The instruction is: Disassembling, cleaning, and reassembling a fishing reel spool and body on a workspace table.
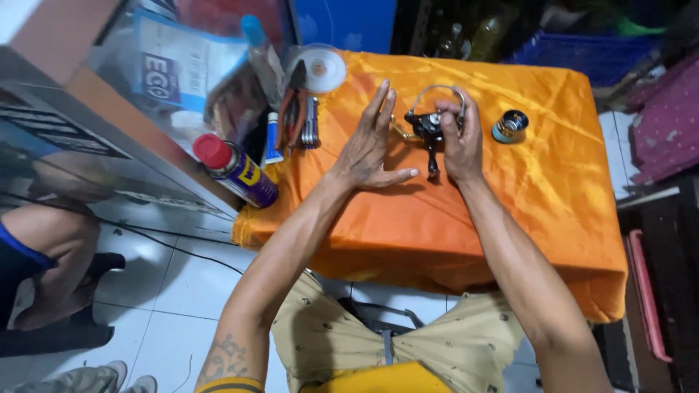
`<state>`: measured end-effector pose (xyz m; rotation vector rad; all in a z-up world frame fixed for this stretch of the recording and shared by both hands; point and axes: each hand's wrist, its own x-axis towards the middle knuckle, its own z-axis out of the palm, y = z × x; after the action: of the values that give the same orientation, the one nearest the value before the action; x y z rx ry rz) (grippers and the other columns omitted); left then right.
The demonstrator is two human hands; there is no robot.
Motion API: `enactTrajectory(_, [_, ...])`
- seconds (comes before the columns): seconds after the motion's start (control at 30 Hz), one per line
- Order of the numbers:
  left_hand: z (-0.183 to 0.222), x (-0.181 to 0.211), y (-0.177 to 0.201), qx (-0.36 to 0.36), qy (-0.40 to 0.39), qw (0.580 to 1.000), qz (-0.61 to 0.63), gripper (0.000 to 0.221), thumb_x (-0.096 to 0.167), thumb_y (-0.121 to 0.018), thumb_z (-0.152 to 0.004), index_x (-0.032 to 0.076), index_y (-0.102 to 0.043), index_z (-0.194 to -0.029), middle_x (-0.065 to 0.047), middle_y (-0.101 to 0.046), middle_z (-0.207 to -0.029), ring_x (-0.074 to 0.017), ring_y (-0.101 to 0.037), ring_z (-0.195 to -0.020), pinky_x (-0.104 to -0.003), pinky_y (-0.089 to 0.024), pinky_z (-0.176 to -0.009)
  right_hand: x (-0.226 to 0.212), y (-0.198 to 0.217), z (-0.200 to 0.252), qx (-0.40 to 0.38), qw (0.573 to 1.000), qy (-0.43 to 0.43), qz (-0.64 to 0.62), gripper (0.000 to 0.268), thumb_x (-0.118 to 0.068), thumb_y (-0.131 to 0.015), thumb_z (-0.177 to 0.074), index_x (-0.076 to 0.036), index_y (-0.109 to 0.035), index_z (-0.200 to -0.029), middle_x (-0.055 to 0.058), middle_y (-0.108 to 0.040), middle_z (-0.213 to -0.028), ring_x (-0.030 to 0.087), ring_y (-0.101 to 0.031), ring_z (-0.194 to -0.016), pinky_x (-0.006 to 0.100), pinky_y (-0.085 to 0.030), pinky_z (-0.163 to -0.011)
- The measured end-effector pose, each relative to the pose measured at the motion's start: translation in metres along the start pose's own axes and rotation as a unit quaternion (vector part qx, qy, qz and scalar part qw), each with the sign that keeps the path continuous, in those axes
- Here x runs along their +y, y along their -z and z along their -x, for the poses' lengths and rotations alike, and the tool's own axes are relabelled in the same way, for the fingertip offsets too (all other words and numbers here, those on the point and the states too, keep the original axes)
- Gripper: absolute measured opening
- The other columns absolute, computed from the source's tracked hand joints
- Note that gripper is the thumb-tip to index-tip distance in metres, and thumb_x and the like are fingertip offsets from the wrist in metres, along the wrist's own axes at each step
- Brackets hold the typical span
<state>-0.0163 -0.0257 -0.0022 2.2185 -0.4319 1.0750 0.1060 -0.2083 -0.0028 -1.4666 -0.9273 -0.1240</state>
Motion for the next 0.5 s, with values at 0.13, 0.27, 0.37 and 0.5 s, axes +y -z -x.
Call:
enactTrajectory(0.13, [-0.001, 0.000, -0.001, 0.023, 0.019, 0.999, 0.025, 0.129, 0.078, -0.072, -0.080, 0.016, -0.002, -0.168, -0.021, -0.003, -0.172, -0.0420, -0.020, -0.157, -0.052, -0.031, -0.127, 0.006, -0.004, 0.000, -0.009, 1.000, -0.004, 0.018, 0.066, -0.048, -0.060, -0.107, -0.003, -0.043, -0.152, 0.022, -0.068, -0.122, 0.035, -0.065, -0.120, 0.046, -0.051, -0.100])
enactTrajectory(0.27, [-0.003, 0.003, -0.005, 0.021, 0.048, 0.995, 0.085, 0.126, 0.066, -0.077, -0.084, 0.016, 0.004, -0.167, -0.024, -0.003, -0.169, -0.0474, -0.037, -0.147, -0.056, -0.043, -0.117, 0.002, -0.005, -0.001, -0.004, 1.000, -0.019, 0.013, 0.062, -0.047, -0.062, -0.105, -0.005, -0.049, -0.149, 0.019, -0.070, -0.122, 0.030, -0.066, -0.118, 0.041, -0.053, -0.097])
enactTrajectory(0.37, [-0.008, 0.012, -0.006, 0.013, 0.068, 0.990, 0.123, 0.125, 0.057, -0.079, -0.086, 0.015, 0.006, -0.167, -0.025, -0.005, -0.168, -0.0523, -0.043, -0.142, -0.061, -0.048, -0.110, 0.000, -0.003, 0.002, -0.004, 0.999, -0.030, 0.013, 0.059, -0.044, -0.063, -0.105, -0.007, -0.050, -0.148, 0.016, -0.070, -0.123, 0.027, -0.066, -0.118, 0.038, -0.053, -0.097])
enactTrajectory(0.5, [-0.020, 0.012, -0.005, 0.014, 0.087, 0.988, 0.127, 0.128, 0.057, -0.082, -0.086, 0.016, 0.008, -0.167, -0.021, -0.004, -0.170, -0.0500, -0.043, -0.143, -0.062, -0.048, -0.108, -0.004, -0.003, 0.002, -0.002, 0.999, -0.030, 0.012, 0.063, -0.045, -0.063, -0.105, -0.005, -0.046, -0.151, 0.020, -0.067, -0.129, 0.031, -0.065, -0.121, 0.041, -0.053, -0.099])
